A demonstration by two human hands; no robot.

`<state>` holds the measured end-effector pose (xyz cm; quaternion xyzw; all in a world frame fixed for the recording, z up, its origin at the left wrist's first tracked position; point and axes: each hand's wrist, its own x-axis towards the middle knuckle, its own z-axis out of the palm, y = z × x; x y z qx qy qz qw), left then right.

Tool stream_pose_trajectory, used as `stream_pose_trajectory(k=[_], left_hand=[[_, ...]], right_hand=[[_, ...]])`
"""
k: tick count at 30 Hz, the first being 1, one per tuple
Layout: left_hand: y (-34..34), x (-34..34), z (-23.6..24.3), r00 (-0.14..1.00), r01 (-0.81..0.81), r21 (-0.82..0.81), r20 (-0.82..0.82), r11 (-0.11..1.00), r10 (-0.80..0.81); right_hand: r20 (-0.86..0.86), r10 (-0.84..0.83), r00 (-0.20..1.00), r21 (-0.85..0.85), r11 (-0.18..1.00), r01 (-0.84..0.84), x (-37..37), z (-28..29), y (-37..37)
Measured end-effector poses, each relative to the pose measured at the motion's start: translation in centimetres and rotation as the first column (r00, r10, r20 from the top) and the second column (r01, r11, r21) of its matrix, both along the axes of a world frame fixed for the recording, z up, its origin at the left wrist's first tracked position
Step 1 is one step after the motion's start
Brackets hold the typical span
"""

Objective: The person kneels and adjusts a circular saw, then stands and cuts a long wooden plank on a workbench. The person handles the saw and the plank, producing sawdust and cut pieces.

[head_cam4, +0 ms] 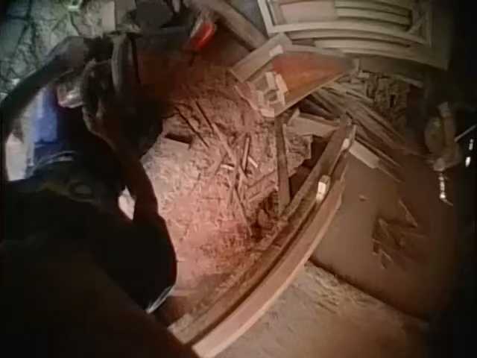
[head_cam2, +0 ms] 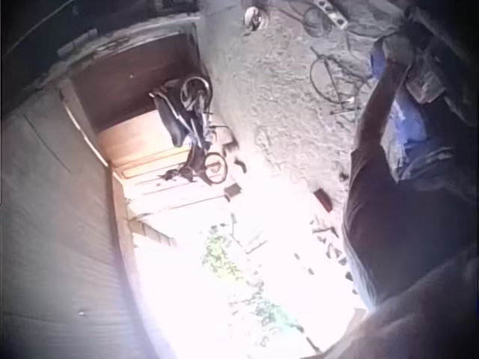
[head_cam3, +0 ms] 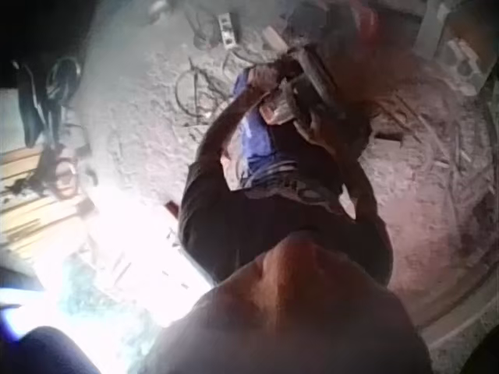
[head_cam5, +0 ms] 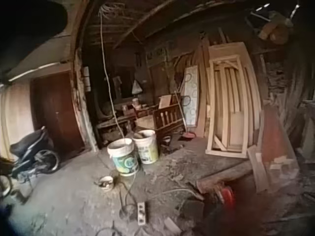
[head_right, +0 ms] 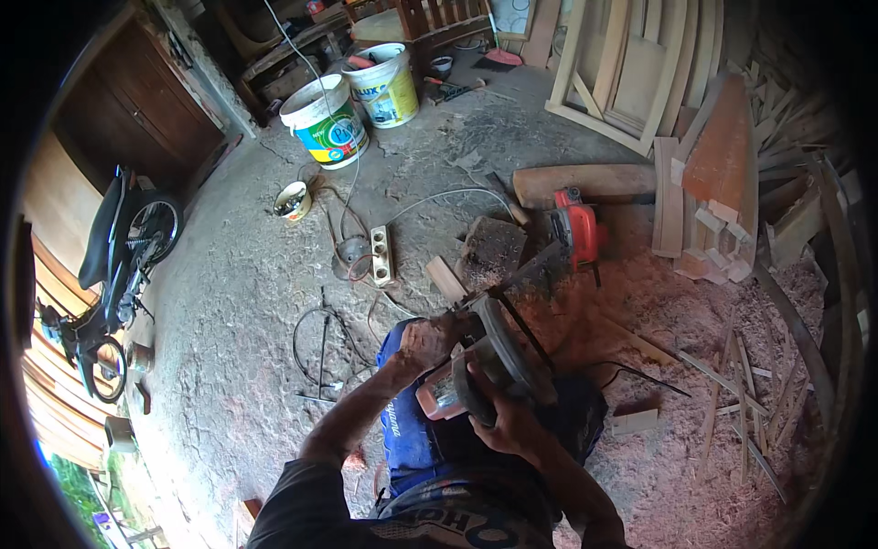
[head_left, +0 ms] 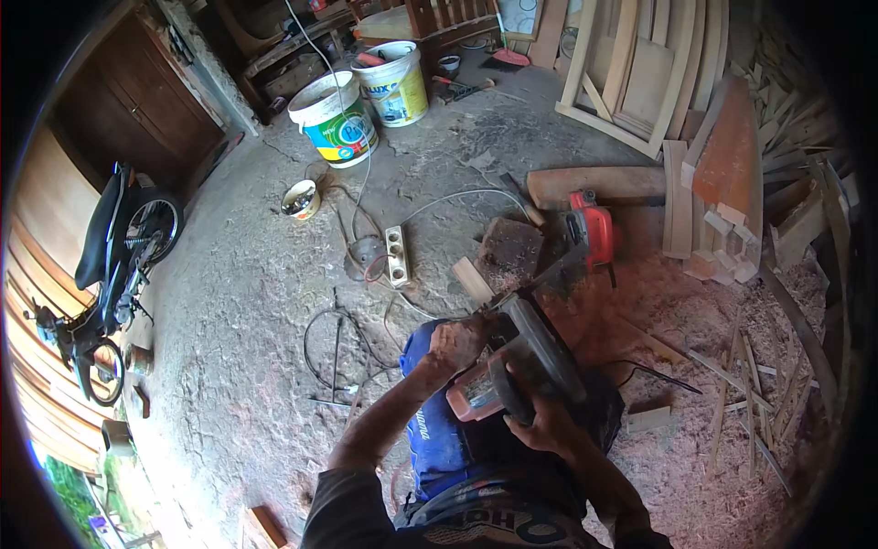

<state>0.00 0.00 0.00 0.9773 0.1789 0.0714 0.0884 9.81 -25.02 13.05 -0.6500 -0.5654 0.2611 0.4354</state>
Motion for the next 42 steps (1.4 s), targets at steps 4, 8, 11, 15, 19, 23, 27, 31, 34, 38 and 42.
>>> stream_pose_trajectory(k=[4, 8, 11, 15, 19, 23, 27, 31, 34, 38, 42], left_hand=[[0.5, 1.1, 2.4, 0.996, -0.08, -0.026, 0.026, 0.996, 0.081], [-1.4, 2.4, 6.3, 0.986, -0.139, -0.197, 0.064, 0.97, 0.155], [-0.2, 2.7, 1.3, 0.932, -0.213, -0.552, 0.132, 0.806, 0.337], [-2.0, 2.7, 4.3, 0.983, -0.064, -0.289, 0.146, 0.955, 0.109], [0.0, 3.4, 2.5, 0.999, -0.004, -0.117, 0.049, 0.993, 0.01], [-1.1, 4.5, 4.3, 0.995, 0.053, -0.374, 0.104, 0.926, -0.015], [-2.1, 3.5, 6.7, 0.973, -0.035, -0.749, 0.125, 0.662, 0.192], [-2.5, 1.8, 7.5, 0.834, -0.193, -0.929, 0.014, 0.315, 0.552], [-4.2, 2.0, 3.4, 0.671, 0.292, -0.956, 0.223, 0.025, 0.707], [-6.6, 3.8, 3.2, 0.781, 0.434, -0.803, 0.109, -0.409, 0.616], [-8.7, 4.1, 9.4, 0.941, 0.319, -0.421, 0.034, -0.849, 0.336]], right_hand=[[0.084, 0.009, 0.996, 0.063, 0.998, -0.015, -0.1, -0.2, 0.8], [0.196, 0.0, 0.981, 0.101, 0.995, -0.02, -0.2, 0.4, 0.8], [0.069, -0.003, 0.998, 0.055, 0.999, 0.0, -0.7, 1.4, 1.4], [0.019, -0.07, 0.997, -0.007, 0.998, 0.07, 0.7, 1.4, -0.2], [-0.047, -0.073, 0.996, -0.047, 0.996, 0.071, 0.4, 1.4, -0.8], [0.043, -0.103, 0.994, -0.008, 0.995, 0.104, 0.8, 1.0, -1.4], [0.001, -0.16, 0.987, 0.049, 0.986, 0.16, 1.3, 1.5, -1.6], [-0.173, -0.194, 0.966, -0.012, 0.981, 0.195, 1.6, 4.4, -2.7], [-0.211, -0.216, 0.953, 0.045, 0.972, 0.231, 2.0, 5.3, -3.3], [-0.566, -0.232, 0.791, 0.017, 0.956, 0.292, 3.4, 4.2, -5.4], [-0.757, -0.206, 0.62, 0.022, 0.94, 0.34, 3.5, 6.8, -6.0]])
